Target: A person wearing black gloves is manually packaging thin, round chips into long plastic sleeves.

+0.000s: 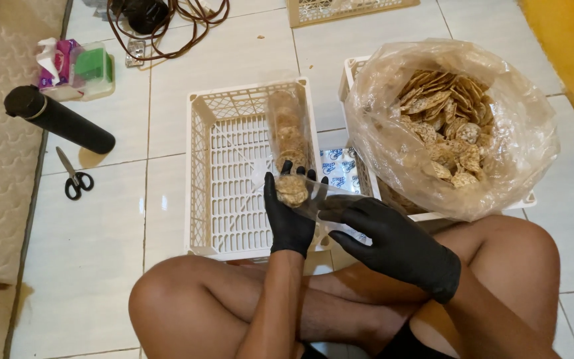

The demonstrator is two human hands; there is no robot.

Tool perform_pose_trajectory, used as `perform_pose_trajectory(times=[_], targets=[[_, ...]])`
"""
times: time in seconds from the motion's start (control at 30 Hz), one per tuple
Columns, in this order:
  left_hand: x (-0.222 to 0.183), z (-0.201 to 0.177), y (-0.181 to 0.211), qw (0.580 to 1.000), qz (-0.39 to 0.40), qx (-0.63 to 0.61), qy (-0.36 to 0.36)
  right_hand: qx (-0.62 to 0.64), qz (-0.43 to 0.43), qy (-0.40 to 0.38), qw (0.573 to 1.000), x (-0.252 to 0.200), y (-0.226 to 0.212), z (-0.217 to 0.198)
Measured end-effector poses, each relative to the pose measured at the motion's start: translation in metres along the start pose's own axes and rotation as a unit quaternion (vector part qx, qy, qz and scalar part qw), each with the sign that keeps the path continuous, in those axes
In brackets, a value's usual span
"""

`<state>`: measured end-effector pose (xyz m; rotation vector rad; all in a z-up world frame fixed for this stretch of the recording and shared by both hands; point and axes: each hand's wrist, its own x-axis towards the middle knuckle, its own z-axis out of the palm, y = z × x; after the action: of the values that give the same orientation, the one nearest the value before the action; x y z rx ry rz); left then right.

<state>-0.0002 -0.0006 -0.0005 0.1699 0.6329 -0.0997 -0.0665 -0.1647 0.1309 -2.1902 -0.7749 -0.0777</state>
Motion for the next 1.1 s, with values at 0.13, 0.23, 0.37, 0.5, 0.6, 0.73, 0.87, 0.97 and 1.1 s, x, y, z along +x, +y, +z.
perform_pose_trajectory(times=[0.13, 0.23, 0.37, 0.5, 0.6, 0.73, 0.87, 0.97, 1.1], targets=[[-0.002, 0.002, -0.002, 1.000, 0.010, 0.005, -0.005, -0.066, -0.013, -0.007, 0.998, 0.012, -0.020, -0.007], [0.006, -0.004, -0.001, 1.000, 0.013, 0.002, -0.016, -0.060, -0.010, -0.003, 0.998, 0.012, -0.021, -0.007], [0.005, -0.004, -0.001, 0.999, 0.001, 0.047, -0.025, -0.044, -0.004, -0.001, 0.999, 0.011, -0.021, -0.007], [0.003, -0.003, -0.001, 0.999, 0.014, 0.026, -0.022, -0.030, -0.003, 0.000, 1.000, 0.010, -0.021, -0.008], [0.005, -0.003, 0.002, 0.999, 0.013, 0.020, -0.027, -0.021, -0.003, 0.000, 1.000, 0.010, -0.020, -0.009], [0.006, -0.003, 0.004, 1.000, 0.007, 0.013, -0.025, -0.012, -0.002, 0.002, 1.000, 0.009, -0.017, -0.008], [0.002, 0.000, 0.008, 1.000, 0.006, -0.008, -0.014, 0.024, -0.016, 0.037, 0.999, 0.002, -0.011, -0.003], [0.007, -0.006, 0.016, 1.000, 0.009, -0.016, -0.011, 0.047, -0.036, 0.084, 0.995, -0.001, -0.011, -0.007], [0.004, -0.006, 0.024, 0.999, 0.015, -0.038, -0.008, 0.093, -0.028, 0.201, 0.975, 0.005, -0.018, -0.027]])
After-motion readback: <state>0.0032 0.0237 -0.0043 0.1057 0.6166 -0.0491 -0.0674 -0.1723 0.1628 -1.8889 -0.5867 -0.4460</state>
